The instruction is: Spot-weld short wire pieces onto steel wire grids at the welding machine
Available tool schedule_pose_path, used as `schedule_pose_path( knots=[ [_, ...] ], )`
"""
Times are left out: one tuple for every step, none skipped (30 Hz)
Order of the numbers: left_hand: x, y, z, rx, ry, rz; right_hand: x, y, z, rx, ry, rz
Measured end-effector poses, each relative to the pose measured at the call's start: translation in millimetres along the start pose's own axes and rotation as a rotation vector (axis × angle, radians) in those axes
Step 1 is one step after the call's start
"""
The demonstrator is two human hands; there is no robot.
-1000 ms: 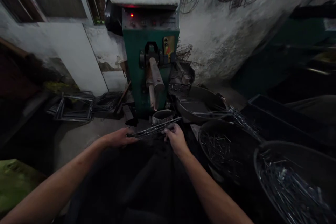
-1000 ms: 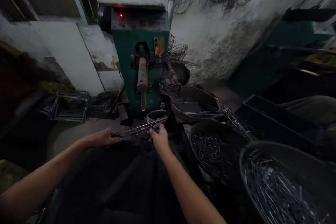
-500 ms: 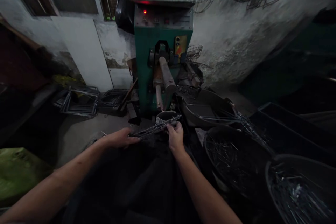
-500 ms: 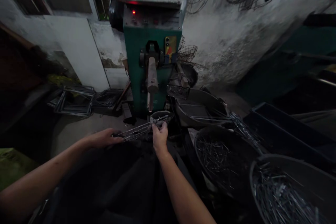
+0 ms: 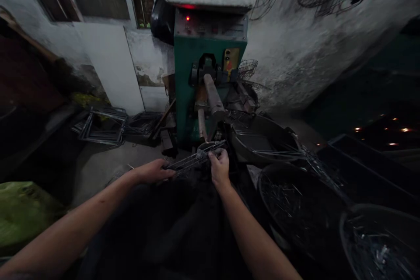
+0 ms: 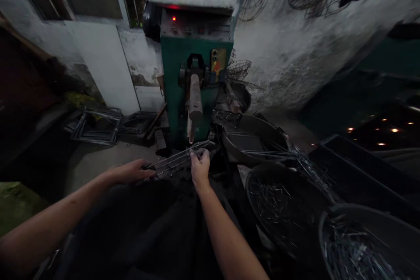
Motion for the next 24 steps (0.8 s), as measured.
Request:
schedule_pose_path(
  knots=[
    [1.3,2.0,-0.1,-0.013,0.018,0.006,-2.3,-1.3,1.9,-0.002,-0.005,0.016],
    [2.2,3.8,0.0,-0.026,0.031,0.015,-4.7,-2.6,3.9,-0.002,-0.01,0.03],
    [2.6,5.2,0.3,-0.034,0.037,0.024,-7.2,-3.8,5.8,-0.001,-0.014,0.043],
    [2.6,6.4,0.8,-0.041,0.036,0.032,-9.4,-4.8,7.5,0.0,-0.016,0.056],
    [2.4,7.4,1.4,-0.047,0.031,0.038,-11.1,-5.9,9.1,0.004,-0.016,0.069],
    [2.7,9.0,1.9,-0.057,0.032,0.043,-12.5,-6.9,10.4,0.009,-0.016,0.08],
    [3.3,10.8,2.4,-0.069,0.037,0.048,-13.3,-7.8,11.4,0.012,-0.015,0.087],
    [4.2,12.5,2.6,-0.08,0.046,0.053,-13.6,-8.6,12.2,0.015,-0.013,0.094],
    [4.7,13.8,2.8,-0.087,0.054,0.057,-13.6,-9.6,12.8,0.02,-0.013,0.103],
    [4.7,14.3,3.0,-0.087,0.058,0.061,-13.4,-10.7,13.2,0.026,-0.015,0.114],
    [3.9,14.2,3.2,-0.081,0.055,0.064,-12.9,-11.6,13.4,0.031,-0.016,0.125],
    [2.0,13.6,3.4,-0.072,0.041,0.063,-11.9,-12.3,13.5,0.035,-0.016,0.134],
    [-0.2,12.4,3.6,-0.059,0.022,0.058,-10.8,-12.6,13.5,0.036,-0.015,0.137],
    [-1.4,11.6,3.7,-0.051,0.012,0.052,-9.6,-12.5,13.5,0.035,-0.013,0.136],
    [-1.6,10.4,3.9,-0.04,0.011,0.044,-8.5,-12.2,13.5,0.033,-0.012,0.132],
    [-1.1,9.2,4.1,-0.03,0.016,0.035,-7.5,-12.3,13.7,0.034,-0.011,0.127],
    [-0.2,8.6,4.3,-0.026,0.023,0.028,-6.8,-12.6,14.1,0.038,-0.011,0.126],
    [1.3,8.9,4.4,-0.031,0.036,0.022,-6.0,-13.2,14.6,0.043,-0.01,0.127],
    [2.6,10.3,4.3,-0.047,0.048,0.02,-5.2,-13.8,15.3,0.047,-0.008,0.129],
    [3.2,12.0,4.3,-0.065,0.051,0.017,-4.4,-14.5,16.1,0.051,-0.004,0.13],
    [3.1,13.2,4.4,-0.077,0.048,0.014,-3.7,-15.2,17.0,0.054,-0.001,0.127],
    [2.7,13.9,4.6,-0.084,0.041,0.007,-3.3,-15.5,18.0,0.054,0.002,0.123],
    [2.5,13.8,5.1,-0.083,0.035,-0.002,-3.4,-15.8,18.9,0.053,0.002,0.119],
    [2.4,13.5,5.5,-0.079,0.031,-0.015,-4.0,-15.8,19.8,0.049,-0.002,0.116]
  ],
)
Point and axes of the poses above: each hand's wrist, its own z-axis towards the middle knuckle, its own y-axis out of the back of the hand, x = y × z, the point moved 10 cm from there along z, towards the middle knuckle, and after that the axes turned 7 degrees about x, right-handed, at the moved point
